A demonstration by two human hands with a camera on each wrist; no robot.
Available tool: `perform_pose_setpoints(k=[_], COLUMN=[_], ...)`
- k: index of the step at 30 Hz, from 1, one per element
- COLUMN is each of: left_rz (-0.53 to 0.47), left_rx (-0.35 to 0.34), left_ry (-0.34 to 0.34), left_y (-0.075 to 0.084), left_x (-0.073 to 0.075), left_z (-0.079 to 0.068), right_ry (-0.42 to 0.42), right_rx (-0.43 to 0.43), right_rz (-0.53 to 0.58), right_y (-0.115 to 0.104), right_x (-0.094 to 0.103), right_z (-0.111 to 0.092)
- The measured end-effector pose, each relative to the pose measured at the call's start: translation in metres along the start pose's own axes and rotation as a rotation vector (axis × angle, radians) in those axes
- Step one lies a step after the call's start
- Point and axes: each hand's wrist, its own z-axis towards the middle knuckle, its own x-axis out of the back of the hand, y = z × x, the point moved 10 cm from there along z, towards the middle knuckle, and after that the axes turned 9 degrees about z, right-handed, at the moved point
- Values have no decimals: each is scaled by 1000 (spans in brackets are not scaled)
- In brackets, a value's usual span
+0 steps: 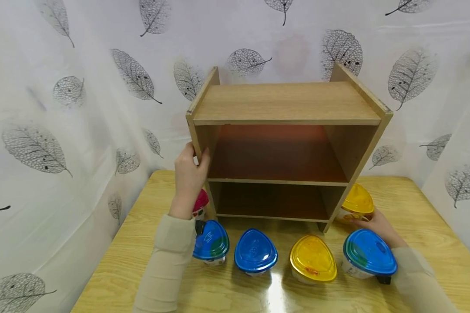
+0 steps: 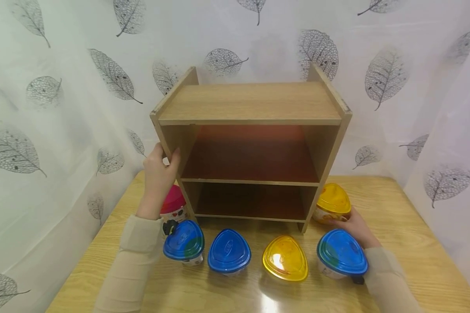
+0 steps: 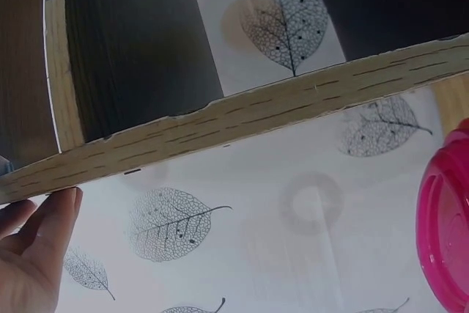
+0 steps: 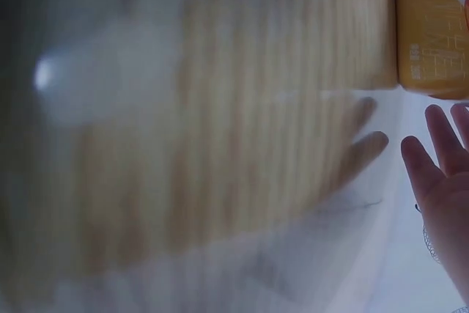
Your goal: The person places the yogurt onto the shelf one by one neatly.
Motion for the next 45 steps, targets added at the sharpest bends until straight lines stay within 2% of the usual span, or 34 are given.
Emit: perform_pose_setpoints(k=[7, 13, 17, 25, 28, 35, 45], left_rz=[1, -11, -15, -13, -8, -2, -22], left_rx=[-1, 3, -3, -10, -7, -4, 4], left_ry=[2, 0, 3, 10, 16, 18, 22], left_y=[2, 1, 1, 1, 0, 1, 1], left_x=[0, 0, 0, 0, 0, 0, 2], left_z=[0, 0, -1, -1, -2, -1, -2], right_ry=[1, 1, 22, 52, 77, 96, 120], right_rx=[6, 9, 30, -22, -12, 68, 115], right_rz=[-49, -6, -16, -30, -30, 58, 21], right_y=[-1, 4, 4, 10, 7, -8, -29], right_x=[-1, 1, 3, 13, 19, 31, 52], right_z=[2, 2, 1, -6, -7, -14, -19])
